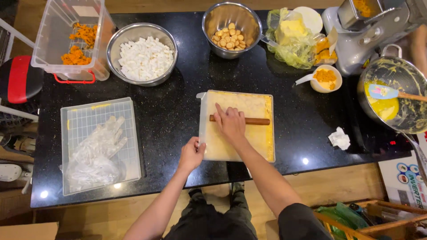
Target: The person flattens a yellow mixture inside a plastic bag on a cutting board using a rolling pin. They then move to a stove and stir a yellow liquid in a pot with a spatula before adding white cubes from a bowl into the pot.
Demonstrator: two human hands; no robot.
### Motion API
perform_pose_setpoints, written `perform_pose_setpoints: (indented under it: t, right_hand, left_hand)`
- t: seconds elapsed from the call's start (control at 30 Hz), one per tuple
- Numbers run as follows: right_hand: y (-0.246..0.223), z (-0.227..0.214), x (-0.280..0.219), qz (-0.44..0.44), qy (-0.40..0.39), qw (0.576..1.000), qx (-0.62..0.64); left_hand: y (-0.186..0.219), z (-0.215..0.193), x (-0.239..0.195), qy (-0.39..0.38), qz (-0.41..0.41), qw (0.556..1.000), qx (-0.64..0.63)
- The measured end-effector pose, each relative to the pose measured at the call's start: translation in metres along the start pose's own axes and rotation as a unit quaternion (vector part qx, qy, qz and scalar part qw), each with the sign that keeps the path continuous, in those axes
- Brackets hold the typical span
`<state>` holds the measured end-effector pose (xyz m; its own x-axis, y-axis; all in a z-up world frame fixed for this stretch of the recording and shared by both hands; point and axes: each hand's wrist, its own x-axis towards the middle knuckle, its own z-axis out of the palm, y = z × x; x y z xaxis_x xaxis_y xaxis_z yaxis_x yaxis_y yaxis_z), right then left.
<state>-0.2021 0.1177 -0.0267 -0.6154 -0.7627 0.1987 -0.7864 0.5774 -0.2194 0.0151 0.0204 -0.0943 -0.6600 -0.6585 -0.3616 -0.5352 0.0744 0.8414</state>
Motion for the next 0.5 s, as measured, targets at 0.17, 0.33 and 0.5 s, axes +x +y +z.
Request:
perform_pose_setpoints:
  t: [0.17,0.33,0.5]
  right_hand:
    - [-0.013,0.024,0.006,0.031,0.001,0.999,-0.041]
    - [-0.026,0.016,0.038,0.099,-0.045,0.992,-0.063]
    - [-0.024,0.008,0.095,0.065,-0.026,0.995,-0.076]
  left_hand:
    - [0.014,-0.003,-0.010,-0.003,-0.003,0.999,-0.043]
    - [0.007,0.002,-0.008,-0.010,0.002,0.998,-0.056]
    - [0.009,0.008,-0.006,0.004,0.005,0.997,-0.078]
